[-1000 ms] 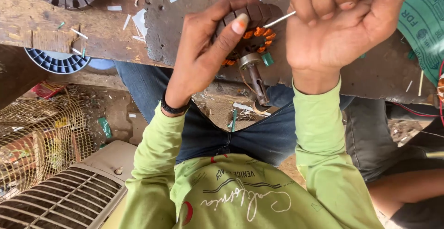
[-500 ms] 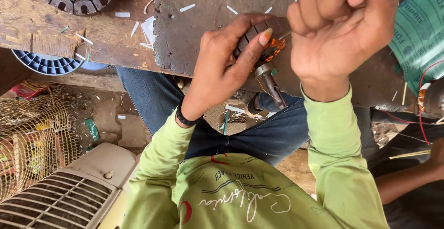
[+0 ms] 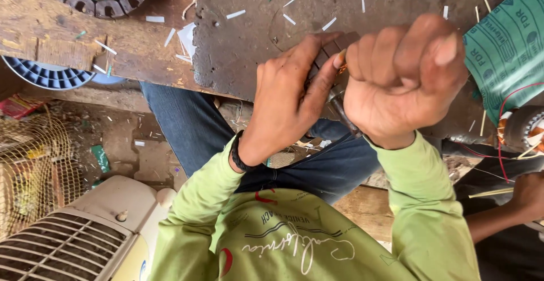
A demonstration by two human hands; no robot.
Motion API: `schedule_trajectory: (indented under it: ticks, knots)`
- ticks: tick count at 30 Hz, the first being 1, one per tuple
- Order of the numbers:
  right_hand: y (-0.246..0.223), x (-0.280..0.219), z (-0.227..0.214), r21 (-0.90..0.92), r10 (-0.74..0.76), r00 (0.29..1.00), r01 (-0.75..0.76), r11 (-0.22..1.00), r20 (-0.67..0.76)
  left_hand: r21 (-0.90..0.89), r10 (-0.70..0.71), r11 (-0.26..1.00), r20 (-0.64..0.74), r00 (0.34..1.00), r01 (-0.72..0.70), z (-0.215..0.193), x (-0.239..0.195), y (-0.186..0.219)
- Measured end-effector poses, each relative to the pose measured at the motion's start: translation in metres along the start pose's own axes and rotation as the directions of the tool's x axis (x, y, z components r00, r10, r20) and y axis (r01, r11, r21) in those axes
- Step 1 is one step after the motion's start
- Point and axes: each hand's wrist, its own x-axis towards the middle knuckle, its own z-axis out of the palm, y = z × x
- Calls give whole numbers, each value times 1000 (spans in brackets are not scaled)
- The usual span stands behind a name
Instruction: Repairing or rewinding an electromechanical fan motor stator using tools.
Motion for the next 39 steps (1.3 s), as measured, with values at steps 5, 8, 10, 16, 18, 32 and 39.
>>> schedule_trajectory:
  ticks: [5,8,10,16,18,32,39]
  knots:
    - [-9,9,13,-111,63,977,-41,993,202,22,-10,1000,-25,1000,10,3,-1,0]
    - [-11,12,17,-164,63,962,-20,986,264,28,18,999,-20,1000,-18,3,1,-4]
    - [-12,11,18,-209,65,959,-6,978,276,34,41,999,-4,999,-41,2,3,-5]
    - [-15,5,10,-258,31,944,59,964,328,-56,232,972,93,968,-228,-15,16,-9]
    - [-22,7,-6,-178,74,960,-25,984,269,-68,145,989,218,965,-134,-20,27,-12]
    - [-28,5,-49,396,159,985,-119,911,-71,-32,246,968,278,929,-247,-30,28,-33]
    - [-14,10,-75,107,93,967,-121,987,238,-27,243,969,291,925,-246,-29,28,-32]
